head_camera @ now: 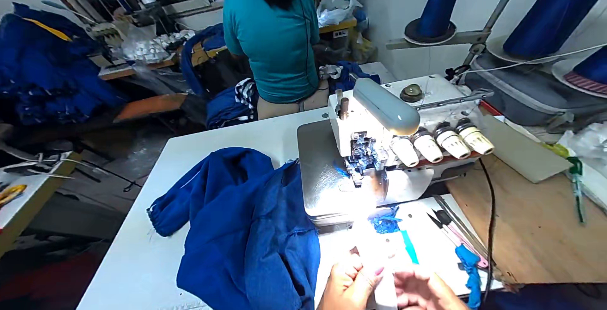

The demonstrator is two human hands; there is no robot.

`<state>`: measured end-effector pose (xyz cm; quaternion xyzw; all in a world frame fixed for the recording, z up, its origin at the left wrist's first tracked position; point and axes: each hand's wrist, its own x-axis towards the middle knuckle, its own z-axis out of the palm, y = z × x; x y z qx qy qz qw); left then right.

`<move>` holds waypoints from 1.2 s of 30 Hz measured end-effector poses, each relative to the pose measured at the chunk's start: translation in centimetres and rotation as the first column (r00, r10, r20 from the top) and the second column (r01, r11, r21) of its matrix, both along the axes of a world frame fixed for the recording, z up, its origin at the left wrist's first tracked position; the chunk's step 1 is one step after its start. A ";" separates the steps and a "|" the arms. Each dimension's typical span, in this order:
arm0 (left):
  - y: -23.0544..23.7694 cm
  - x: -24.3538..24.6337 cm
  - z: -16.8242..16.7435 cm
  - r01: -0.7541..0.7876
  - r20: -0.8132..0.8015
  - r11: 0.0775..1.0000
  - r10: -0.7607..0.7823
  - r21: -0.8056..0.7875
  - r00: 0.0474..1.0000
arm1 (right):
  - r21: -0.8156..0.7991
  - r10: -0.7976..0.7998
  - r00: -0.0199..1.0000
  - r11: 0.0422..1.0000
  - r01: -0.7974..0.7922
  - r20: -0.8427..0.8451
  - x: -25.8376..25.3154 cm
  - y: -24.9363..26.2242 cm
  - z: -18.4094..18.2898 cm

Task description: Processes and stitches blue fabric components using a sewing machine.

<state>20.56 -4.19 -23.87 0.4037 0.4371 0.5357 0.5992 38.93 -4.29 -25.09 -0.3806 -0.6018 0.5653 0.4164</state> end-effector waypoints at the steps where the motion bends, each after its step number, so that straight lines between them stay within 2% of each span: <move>1: -0.2 0.2 0.2 0.036 -0.091 0.999 -0.033 0.033 0.995 | 0.048 -0.054 0.999 0.997 0.054 0.007 -0.2 0.7 0.4; 4: -0.7 0.6 0.6 0.156 -0.289 0.984 -0.124 0.090 0.949 | 0.075 -0.139 0.990 0.987 0.141 -0.031 -0.5 2.3 1.6; 8: -0.6 -0.8 0.2 0.252 -0.359 0.958 -0.189 0.137 0.914 | -0.022 -0.166 0.975 0.986 0.164 -0.149 -1.0 2.8 2.6; 11: -0.6 -1.2 0.2 0.127 -0.349 0.966 -0.042 0.223 0.936 | 0.008 -0.158 0.980 0.987 0.160 -0.122 -1.0 2.4 2.2; 15: -0.5 -0.2 -0.5 -0.052 -0.310 0.909 0.194 0.413 0.931 | 0.045 -0.162 0.982 0.985 0.167 -0.097 -1.2 1.9 1.8; 19: -0.5 0.7 -0.4 -0.139 -0.339 0.882 0.312 0.450 0.888 | 0.084 -0.191 0.979 0.977 0.197 -0.074 -1.4 1.5 1.7; 22: -0.3 0.2 -0.3 -0.069 -0.370 0.885 0.262 0.460 0.891 | 0.083 -0.140 0.986 0.986 0.147 -0.087 -1.0 1.6 2.1; 24: -0.1 -0.4 -0.3 0.010 -0.396 0.885 0.198 0.465 0.897 | 0.143 -0.081 0.996 0.986 0.087 -0.046 -0.4 1.9 2.1; 27: 0.2 -0.8 -0.4 0.160 -0.420 0.871 0.058 0.465 0.906 | 0.241 -0.129 0.991 0.963 0.117 0.033 -0.1 2.2 1.6; 29: 0.2 -0.7 -0.3 0.207 -0.422 0.866 0.004 0.454 0.907 | 0.258 -0.186 0.982 0.951 0.171 0.035 -0.3 2.2 1.7; 33: -0.3 -0.1 -0.3 0.233 -0.367 0.873 -0.067 0.429 0.928 | 0.367 -0.301 0.949 0.897 0.247 0.097 -0.8 2.4 1.8; 36: 0.2 0.4 -0.4 0.133 -0.350 0.872 0.047 0.472 0.936 | 0.533 -0.340 0.921 0.823 0.194 0.189 -1.0 3.1 2.0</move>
